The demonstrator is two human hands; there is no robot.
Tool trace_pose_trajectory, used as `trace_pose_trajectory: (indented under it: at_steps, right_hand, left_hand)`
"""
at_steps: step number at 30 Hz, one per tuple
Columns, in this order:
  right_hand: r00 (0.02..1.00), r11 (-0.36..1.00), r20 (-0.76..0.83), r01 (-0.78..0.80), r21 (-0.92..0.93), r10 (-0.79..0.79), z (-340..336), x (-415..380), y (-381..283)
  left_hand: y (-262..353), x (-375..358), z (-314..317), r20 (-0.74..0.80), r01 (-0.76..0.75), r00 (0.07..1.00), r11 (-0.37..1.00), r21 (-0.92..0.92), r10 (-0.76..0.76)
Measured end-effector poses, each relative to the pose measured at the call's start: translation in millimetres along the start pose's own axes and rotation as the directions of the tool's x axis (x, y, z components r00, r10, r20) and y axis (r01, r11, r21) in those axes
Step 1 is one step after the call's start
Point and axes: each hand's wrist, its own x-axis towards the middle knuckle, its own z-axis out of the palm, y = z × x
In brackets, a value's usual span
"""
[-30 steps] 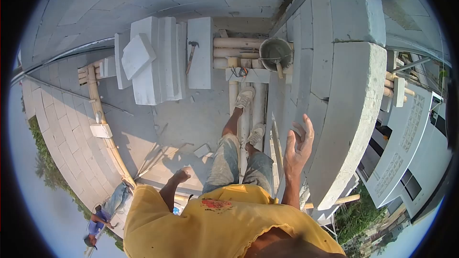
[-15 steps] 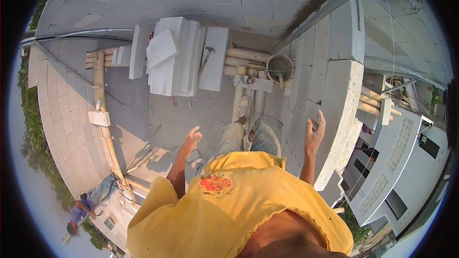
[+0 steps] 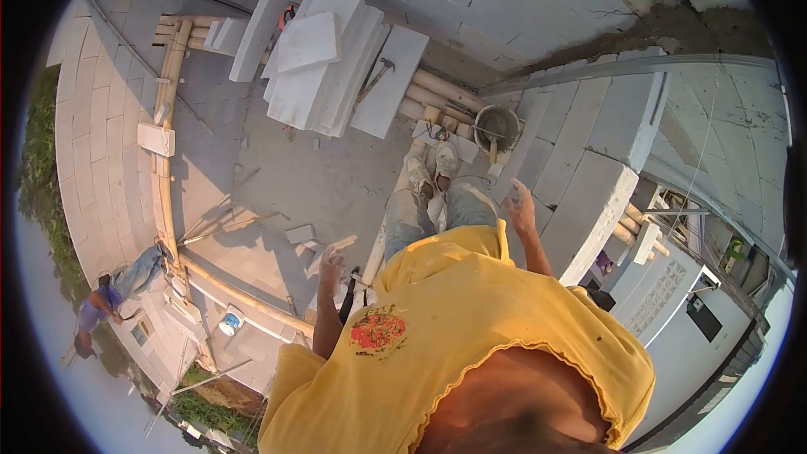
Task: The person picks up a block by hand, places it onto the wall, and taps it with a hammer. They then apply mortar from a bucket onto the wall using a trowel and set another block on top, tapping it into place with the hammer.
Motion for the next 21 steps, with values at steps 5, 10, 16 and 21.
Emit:
trace_pose_trajectory:
  at_steps: [5, 10, 16, 21]
  right_hand:
    - [0.993, 0.911, 0.103, 0.095, -0.401, -0.059, 16, 43, 52]
    - [0.997, 0.949, 0.073, -0.003, -0.317, 0.027, 27, 34, 36]
    - [0.987, 0.929, 0.138, 0.130, -0.347, -0.086, 58, 74, 44]
    - [0.970, 0.991, 0.227, 0.108, -0.077, -0.089, 81, 164, 32]
  left_hand:
    - [-41, 7, 0, -0.088, -0.099, 0.993, 0.939, -0.329, 0.074]
    - [-120, -7, -19, -0.081, -0.011, 0.996, 0.884, -0.467, -0.031]
    - [-188, -45, -69, -0.185, 0.098, 0.940, 0.750, -0.654, -0.285]
    - [-206, -63, -121, -0.336, -0.057, 0.888, 0.650, -0.758, -0.314]
